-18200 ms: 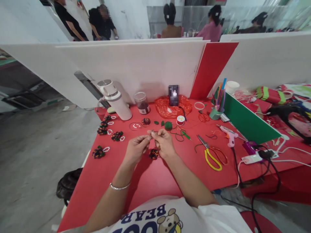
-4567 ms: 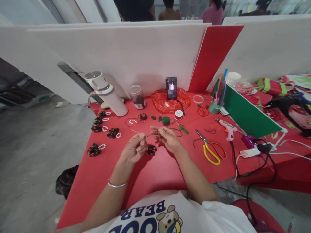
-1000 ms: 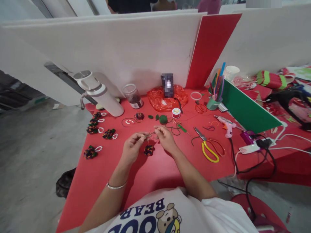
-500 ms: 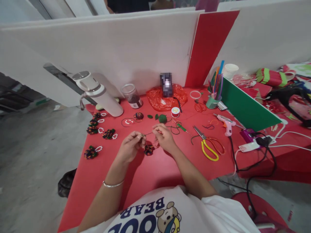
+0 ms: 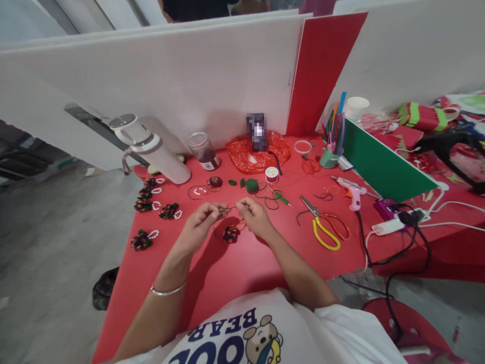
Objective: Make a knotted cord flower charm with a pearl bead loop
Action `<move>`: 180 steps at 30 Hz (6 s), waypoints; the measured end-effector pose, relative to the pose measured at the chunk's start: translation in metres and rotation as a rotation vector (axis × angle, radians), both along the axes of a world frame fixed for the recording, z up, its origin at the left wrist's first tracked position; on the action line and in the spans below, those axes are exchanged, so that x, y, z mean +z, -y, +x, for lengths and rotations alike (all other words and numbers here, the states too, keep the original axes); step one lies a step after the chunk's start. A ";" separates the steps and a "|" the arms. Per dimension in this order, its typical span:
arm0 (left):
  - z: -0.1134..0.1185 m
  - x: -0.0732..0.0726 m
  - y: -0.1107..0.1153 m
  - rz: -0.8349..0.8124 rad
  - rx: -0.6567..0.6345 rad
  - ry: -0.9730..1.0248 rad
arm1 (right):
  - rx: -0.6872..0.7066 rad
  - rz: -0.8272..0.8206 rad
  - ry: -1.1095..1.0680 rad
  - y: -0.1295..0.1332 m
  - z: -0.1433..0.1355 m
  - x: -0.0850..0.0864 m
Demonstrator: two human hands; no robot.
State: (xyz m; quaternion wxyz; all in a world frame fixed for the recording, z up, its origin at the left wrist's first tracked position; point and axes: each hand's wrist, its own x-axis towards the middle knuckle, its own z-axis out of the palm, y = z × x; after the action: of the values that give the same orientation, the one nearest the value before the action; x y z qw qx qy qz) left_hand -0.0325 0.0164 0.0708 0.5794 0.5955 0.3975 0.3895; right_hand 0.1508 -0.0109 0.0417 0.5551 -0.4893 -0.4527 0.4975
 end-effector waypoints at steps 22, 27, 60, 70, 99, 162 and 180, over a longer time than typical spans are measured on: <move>0.013 -0.010 0.005 0.197 0.044 0.032 | 0.164 -0.259 -0.699 -0.003 -0.001 -0.003; 0.026 -0.012 0.011 -0.183 0.084 0.465 | 0.198 -0.271 -0.743 -0.002 -0.005 0.000; 0.037 -0.022 0.002 -0.655 0.182 0.524 | -0.127 0.164 0.557 0.008 0.003 0.000; 0.039 -0.024 0.003 -0.622 0.116 0.456 | -0.134 0.127 0.414 0.005 0.003 0.000; 0.038 -0.030 0.004 -0.567 0.184 0.470 | -0.055 0.123 0.419 0.004 0.000 -0.005; 0.033 -0.022 0.007 -0.450 0.219 0.245 | -0.006 0.125 0.478 0.005 0.002 -0.005; 0.029 -0.026 0.008 -0.350 0.251 0.298 | 0.036 0.215 0.594 0.005 0.005 -0.009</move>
State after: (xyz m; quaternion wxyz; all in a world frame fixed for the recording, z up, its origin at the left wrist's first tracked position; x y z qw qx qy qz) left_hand -0.0037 0.0081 0.0446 0.6729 0.3683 0.4397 0.4672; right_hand 0.1557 -0.0160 0.0324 0.4384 -0.5436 -0.6536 0.2916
